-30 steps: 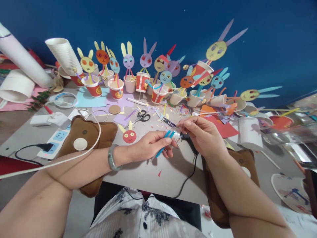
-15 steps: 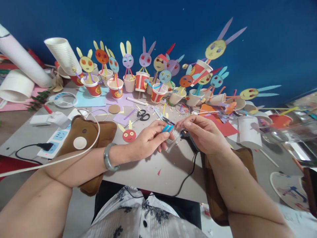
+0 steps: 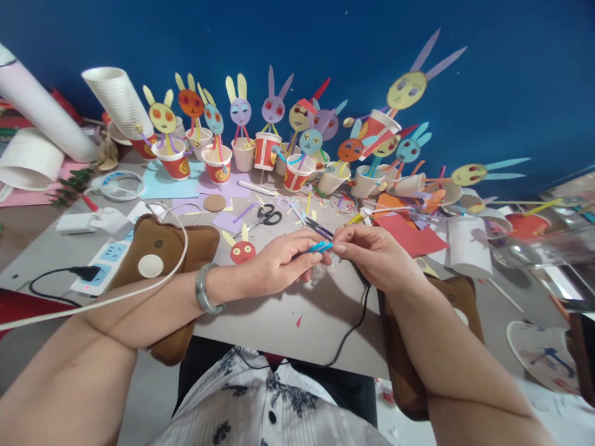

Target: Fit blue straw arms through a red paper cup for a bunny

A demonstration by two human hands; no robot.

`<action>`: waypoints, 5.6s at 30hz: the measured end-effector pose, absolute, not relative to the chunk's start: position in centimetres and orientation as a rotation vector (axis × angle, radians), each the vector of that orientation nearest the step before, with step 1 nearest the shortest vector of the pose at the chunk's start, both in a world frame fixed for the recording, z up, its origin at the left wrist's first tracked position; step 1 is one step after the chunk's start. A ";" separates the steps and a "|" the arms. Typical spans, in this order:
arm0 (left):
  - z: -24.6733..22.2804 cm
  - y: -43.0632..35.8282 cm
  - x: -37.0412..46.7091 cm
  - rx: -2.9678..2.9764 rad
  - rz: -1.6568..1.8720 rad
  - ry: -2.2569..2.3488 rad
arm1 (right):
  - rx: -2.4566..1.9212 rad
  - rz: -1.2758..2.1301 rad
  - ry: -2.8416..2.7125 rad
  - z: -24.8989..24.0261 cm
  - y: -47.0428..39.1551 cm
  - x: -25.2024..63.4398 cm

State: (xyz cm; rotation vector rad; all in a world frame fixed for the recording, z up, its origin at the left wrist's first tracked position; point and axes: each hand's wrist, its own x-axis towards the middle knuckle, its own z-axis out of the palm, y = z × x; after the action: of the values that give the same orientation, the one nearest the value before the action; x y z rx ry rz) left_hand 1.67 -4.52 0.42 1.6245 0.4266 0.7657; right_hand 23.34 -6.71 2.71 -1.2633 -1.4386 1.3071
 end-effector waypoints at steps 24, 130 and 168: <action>0.2 -4.4 1.9 1.352 0.936 0.521 | -1.115 1.462 -1.318 -0.1 -7.5 20.6; -0.5 -4.9 1.8 0.897 0.116 0.207 | -1.011 1.097 -1.977 4.3 -7.3 23.1; 0.0 -5.1 1.7 0.888 0.092 0.138 | -0.761 1.037 -1.995 3.7 -7.4 23.0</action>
State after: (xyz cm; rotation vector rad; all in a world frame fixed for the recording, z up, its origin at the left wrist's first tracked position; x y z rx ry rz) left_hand 1.74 -5.10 -0.01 0.8885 0.1383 0.0921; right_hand 22.99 -7.40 3.69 -0.7608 -1.9951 1.0368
